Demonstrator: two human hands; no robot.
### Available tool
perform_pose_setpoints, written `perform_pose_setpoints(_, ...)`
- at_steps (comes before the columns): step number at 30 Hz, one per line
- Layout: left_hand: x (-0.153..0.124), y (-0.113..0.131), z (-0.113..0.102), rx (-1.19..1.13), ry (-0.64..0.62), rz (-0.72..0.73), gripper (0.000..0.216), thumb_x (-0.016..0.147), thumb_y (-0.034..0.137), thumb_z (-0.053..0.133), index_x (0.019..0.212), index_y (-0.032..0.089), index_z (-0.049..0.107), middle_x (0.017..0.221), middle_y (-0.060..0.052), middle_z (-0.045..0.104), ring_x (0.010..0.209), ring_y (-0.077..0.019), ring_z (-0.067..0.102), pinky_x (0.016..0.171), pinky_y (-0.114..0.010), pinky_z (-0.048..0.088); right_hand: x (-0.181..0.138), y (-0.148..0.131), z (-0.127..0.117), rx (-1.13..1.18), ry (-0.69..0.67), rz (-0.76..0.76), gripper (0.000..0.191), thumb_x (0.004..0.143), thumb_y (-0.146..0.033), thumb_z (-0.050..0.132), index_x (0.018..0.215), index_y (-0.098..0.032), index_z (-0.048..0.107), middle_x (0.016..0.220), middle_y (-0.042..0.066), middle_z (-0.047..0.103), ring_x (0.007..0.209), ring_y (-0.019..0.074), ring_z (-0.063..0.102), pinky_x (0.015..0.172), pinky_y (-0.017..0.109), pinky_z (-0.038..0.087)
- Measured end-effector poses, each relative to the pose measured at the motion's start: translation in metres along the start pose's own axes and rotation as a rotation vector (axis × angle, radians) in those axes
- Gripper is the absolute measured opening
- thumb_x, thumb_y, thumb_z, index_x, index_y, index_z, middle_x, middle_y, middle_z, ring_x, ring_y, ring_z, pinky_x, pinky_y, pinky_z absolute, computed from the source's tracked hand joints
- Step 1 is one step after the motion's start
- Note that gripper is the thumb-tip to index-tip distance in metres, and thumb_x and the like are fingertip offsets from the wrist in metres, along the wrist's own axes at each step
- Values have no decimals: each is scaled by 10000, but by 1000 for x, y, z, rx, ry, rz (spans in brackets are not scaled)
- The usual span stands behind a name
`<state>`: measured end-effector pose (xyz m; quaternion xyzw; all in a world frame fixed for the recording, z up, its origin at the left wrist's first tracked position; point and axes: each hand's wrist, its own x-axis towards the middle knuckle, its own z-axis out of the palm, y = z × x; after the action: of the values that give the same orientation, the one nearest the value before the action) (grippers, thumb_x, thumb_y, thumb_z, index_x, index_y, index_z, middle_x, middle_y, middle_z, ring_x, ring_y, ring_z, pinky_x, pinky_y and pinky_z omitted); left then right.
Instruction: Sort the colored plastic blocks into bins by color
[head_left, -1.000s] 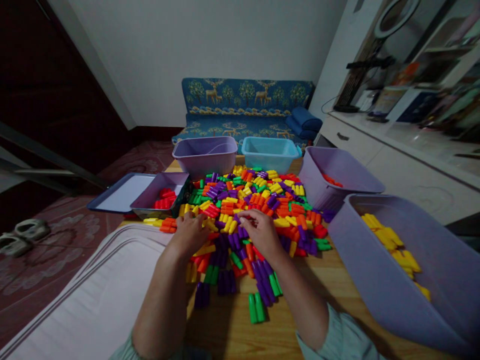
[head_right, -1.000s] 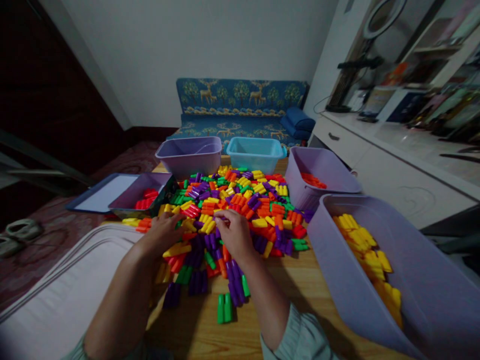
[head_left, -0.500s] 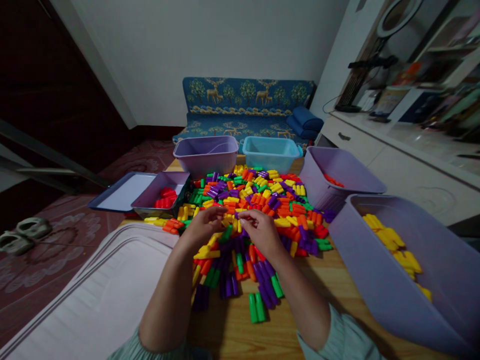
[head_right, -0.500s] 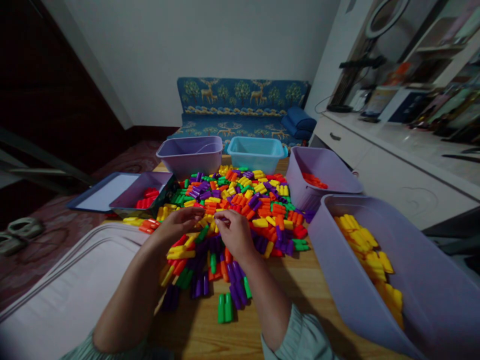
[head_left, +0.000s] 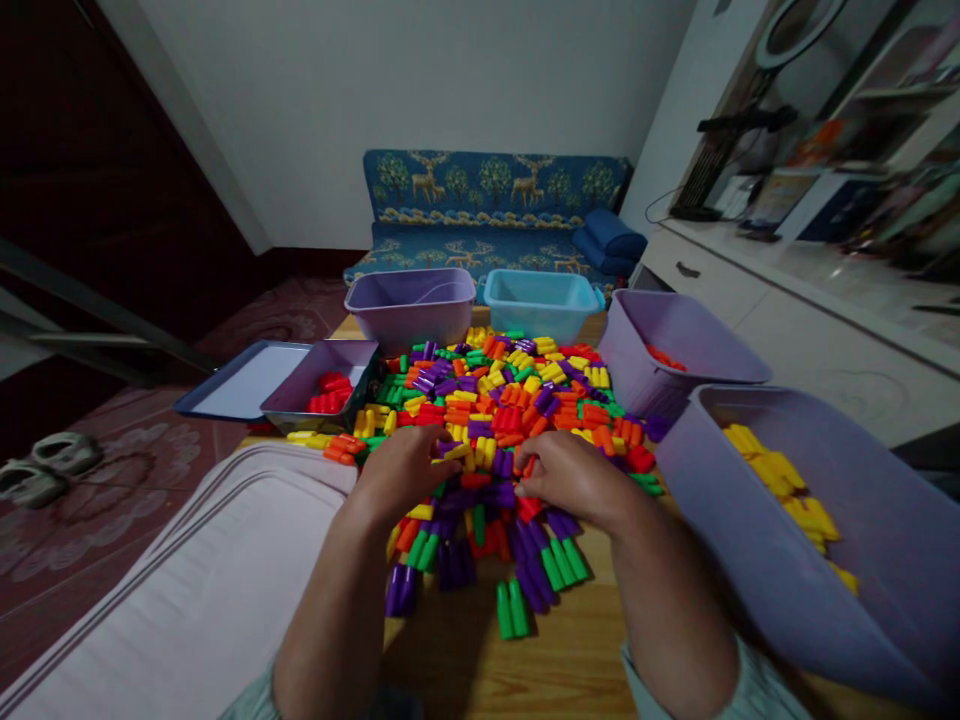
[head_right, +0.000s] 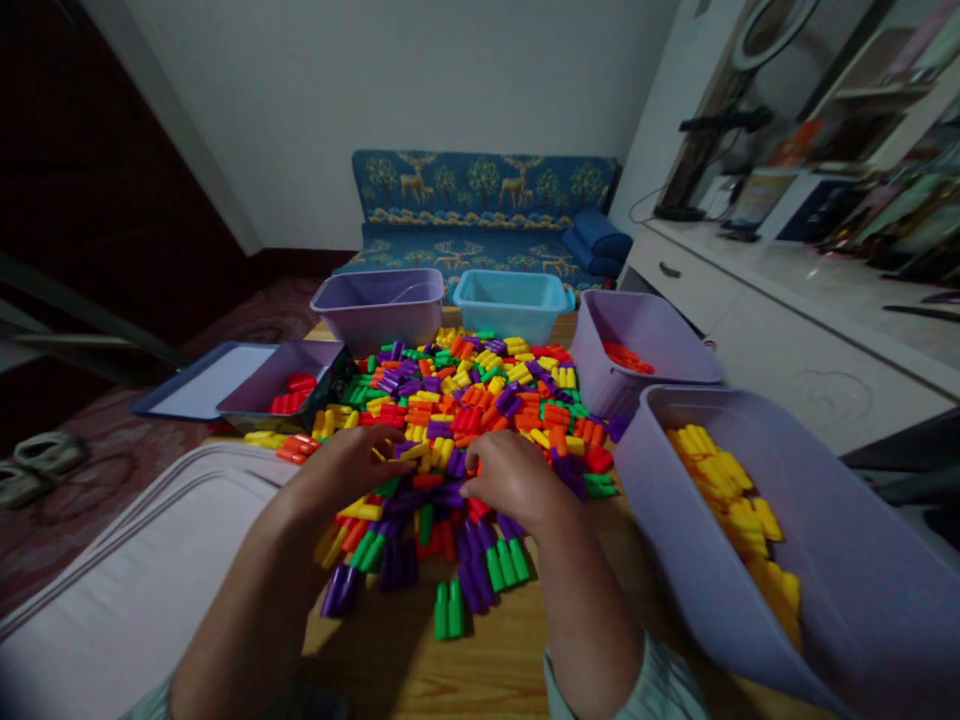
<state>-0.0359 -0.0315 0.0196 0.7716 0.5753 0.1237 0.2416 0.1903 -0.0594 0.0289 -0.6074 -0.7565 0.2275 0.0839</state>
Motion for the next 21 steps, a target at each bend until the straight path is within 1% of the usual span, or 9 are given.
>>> perform_pose_setpoints(4, -10, 5, -9, 231, -130, -46, 528, 662, 332, 726, 1176, 223, 673, 1061, -86, 716, 991, -280, 658, 783, -318, 482, -7, 2, 2, 99, -261, 130, 119, 735, -232, 696, 842, -180, 705, 627, 18, 674, 494, 163, 626, 484, 236, 399)
perform_pose_setpoints(6, -10, 10, -5, 289, -155, -48, 571, 632, 318, 751, 1191, 240, 665, 1135, -91, 693, 1057, -286, 639, 834, -322, 476, -5, -3, 11, 112, -296, 124, 168, 737, -248, 707, 890, -179, 700, 691, 32, 697, 529, 171, 648, 505, 240, 425)
perform_pose_setpoints(8, -9, 12, 0, 316, -174, -26, 562, 620, 301, 760, 1172, 248, 671, 1158, -93, 679, 1077, -285, 631, 859, -325, 471, -1, -8, 19, 16, -207, 56, 303, 679, -276, 769, 959, -180, 703, 872, 76, 729, 736, 228, 696, 621, 273, 473)
perform_pose_setpoints(10, -6, 11, 5, 314, -183, -3, 539, 614, 282, 763, 1146, 244, 679, 1135, -92, 683, 1064, -279, 634, 859, -322, 470, 4, -11, 25, -83, -107, -6, 425, 642, -310, 801, 1035, -184, 700, 1037, 109, 715, 953, 286, 671, 750, 314, 480)
perform_pose_setpoints(11, -5, 9, 6, 305, -182, 2, 531, 609, 276, 767, 1133, 239, 683, 1118, -92, 687, 1056, -277, 634, 857, -320, 470, 6, -11, 27, -111, -73, -18, 447, 649, -322, 797, 1063, -186, 698, 1080, 116, 705, 1010, 299, 651, 787, 327, 473)
perform_pose_setpoints(13, -2, 4, 8, 272, -173, 6, 516, 602, 269, 775, 1109, 227, 694, 1093, -92, 693, 1047, -277, 632, 857, -317, 466, 11, -11, 29, -118, -36, 0, 414, 694, -319, 762, 1081, -185, 698, 1063, 116, 709, 1008, 293, 648, 794, 328, 466)
perform_pose_setpoints(17, 2, -4, 9, 170, -151, 29, 456, 608, 225, 767, 1058, 190, 706, 1060, -94, 708, 1024, -263, 635, 856, -303, 454, 16, -11, 31, 10, 54, 34, 379, 737, -245, 719, 1107, -168, 689, 909, 83, 729, 866, 228, 671, 713, 278, 455)
perform_pose_setpoints(19, 3, -6, 9, 142, -95, 19, 401, 630, 240, 748, 1022, 163, 706, 1000, -100, 719, 965, -261, 648, 801, -299, 459, 17, -12, 31, 85, 97, 7, 384, 741, -212, 712, 1122, -178, 682, 884, 61, 730, 830, 199, 669, 685, 254, 446)
perform_pose_setpoints(21, 4, -6, 9, 108, -3, -20, 311, 667, 285, 714, 945, 145, 706, 871, -95, 719, 855, -253, 660, 700, -289, 457, 15, -12, 28, 111, 134, -20, 383, 745, -201, 709, 1127, -198, 681, 911, 51, 731, 835, 187, 666, 689, 246, 443)
